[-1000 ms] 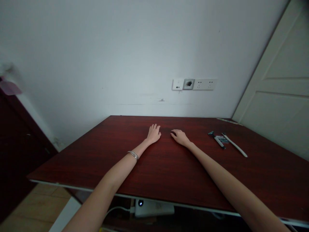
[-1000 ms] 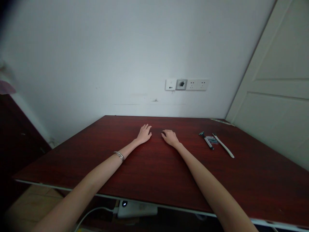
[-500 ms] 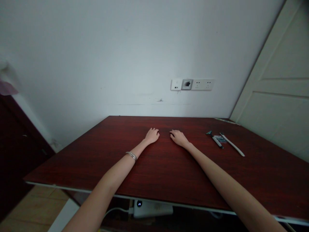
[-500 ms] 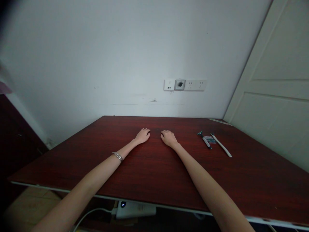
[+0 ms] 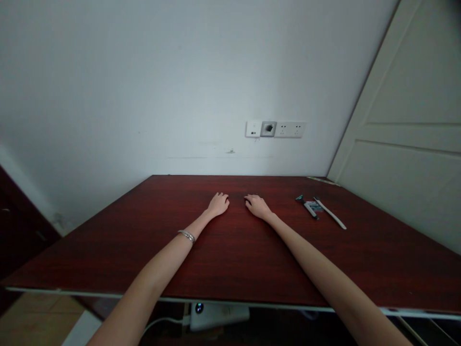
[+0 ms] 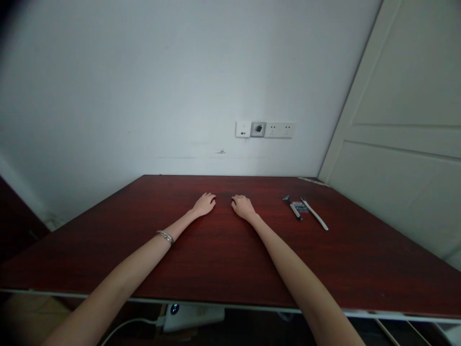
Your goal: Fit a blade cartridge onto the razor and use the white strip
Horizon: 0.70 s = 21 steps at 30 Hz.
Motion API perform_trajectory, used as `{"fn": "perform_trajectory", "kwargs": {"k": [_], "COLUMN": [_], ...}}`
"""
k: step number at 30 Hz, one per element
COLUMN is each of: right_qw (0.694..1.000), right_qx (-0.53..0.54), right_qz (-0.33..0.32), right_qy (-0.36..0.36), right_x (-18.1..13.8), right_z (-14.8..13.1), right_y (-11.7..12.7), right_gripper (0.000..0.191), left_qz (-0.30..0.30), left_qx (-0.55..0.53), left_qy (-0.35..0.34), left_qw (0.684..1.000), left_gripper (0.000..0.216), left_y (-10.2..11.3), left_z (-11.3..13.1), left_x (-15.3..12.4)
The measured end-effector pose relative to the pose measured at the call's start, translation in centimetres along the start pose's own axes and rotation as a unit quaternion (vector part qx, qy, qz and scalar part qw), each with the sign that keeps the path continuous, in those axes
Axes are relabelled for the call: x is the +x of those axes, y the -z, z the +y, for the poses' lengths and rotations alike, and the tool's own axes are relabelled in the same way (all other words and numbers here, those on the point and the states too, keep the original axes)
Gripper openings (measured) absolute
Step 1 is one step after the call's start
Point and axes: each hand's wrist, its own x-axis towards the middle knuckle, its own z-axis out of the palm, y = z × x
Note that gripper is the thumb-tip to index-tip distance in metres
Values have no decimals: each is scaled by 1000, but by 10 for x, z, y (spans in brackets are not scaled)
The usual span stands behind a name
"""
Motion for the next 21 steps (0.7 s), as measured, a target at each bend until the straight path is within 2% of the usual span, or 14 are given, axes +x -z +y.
{"fn": "perform_trajectory", "kwargs": {"k": [3, 6, 10, 14, 17, 21], "right_qw": [999, 997, 989, 973, 966, 959], "right_qx": [13, 22, -3, -42, -18, 10], "right_qz": [38, 70, 62, 54, 19, -33], "right_qy": [-9, -30, -131, -221, -257, -281], "right_x": [-1, -3, -18, -53, -82, -105], "right_z": [3, 19, 68, 127, 157, 175], "right_y": [10, 33, 78, 115, 125, 119], "right_gripper": [39, 36, 31, 27, 25, 31], "left_qz": [1, 3, 4, 6, 7, 8], "left_qx": [0, -2, -7, -7, -1, 1], "left_qy": [-2, -4, 1, 5, 7, -2], "left_qw": [1000, 1000, 1000, 1000, 1000, 1000], "left_gripper": [39, 39, 40, 39, 39, 39], "left_y": [2, 3, 4, 4, 4, 4], "left_z": [2, 3, 4, 7, 9, 10], "left_x": [0, 1, 1, 1, 2, 3]}}
